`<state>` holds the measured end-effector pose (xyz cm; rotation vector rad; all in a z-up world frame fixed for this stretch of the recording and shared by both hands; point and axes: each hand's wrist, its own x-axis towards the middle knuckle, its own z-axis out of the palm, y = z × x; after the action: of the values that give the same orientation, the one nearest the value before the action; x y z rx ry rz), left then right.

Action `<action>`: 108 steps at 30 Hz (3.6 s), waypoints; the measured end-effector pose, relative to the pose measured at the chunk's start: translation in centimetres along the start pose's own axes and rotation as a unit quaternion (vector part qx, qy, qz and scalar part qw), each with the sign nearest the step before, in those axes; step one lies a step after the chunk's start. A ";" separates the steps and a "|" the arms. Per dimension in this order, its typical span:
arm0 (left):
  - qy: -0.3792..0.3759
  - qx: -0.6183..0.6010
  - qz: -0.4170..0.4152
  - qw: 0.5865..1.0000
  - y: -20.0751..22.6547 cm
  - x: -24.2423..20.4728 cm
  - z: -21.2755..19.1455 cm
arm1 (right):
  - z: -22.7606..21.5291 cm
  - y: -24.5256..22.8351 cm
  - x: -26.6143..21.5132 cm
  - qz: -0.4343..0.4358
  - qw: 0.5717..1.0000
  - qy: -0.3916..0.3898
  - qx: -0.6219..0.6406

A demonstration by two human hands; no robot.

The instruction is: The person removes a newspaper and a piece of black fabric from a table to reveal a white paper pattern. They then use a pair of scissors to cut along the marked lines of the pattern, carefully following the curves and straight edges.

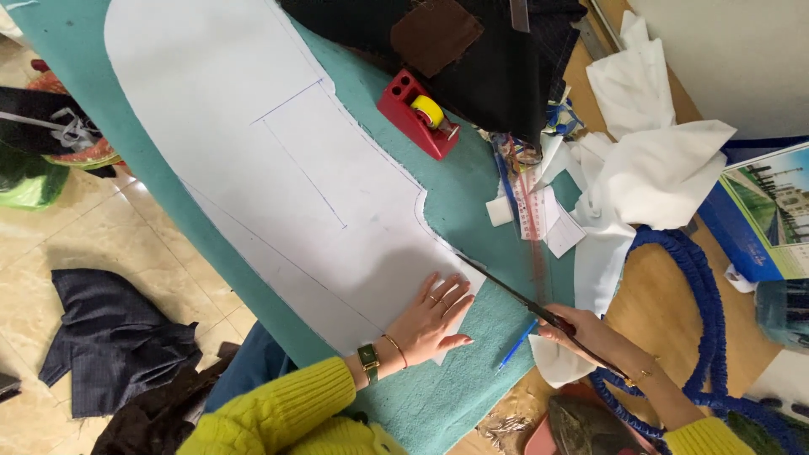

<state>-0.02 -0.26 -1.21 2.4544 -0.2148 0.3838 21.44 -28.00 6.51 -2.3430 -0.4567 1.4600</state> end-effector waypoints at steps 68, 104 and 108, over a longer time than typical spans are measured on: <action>0.112 -0.131 -0.072 0.982 -0.1 0.9 -5.2 | 5.3 10.6 9.5 0.277 0.256 -0.294 0.878; 0.080 0.173 -0.109 0.976 -8.2 2.0 -7.3 | 8.3 -8.3 1.2 -0.121 0.981 -0.032 0.145; 0.077 0.171 -0.109 0.976 -8.3 2.0 -7.4 | 8.5 -8.5 1.7 -0.107 0.986 -0.025 0.127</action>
<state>2.26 10.67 0.25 2.7307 0.2020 0.5501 13.73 -18.74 5.48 -1.9963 -0.4880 1.3892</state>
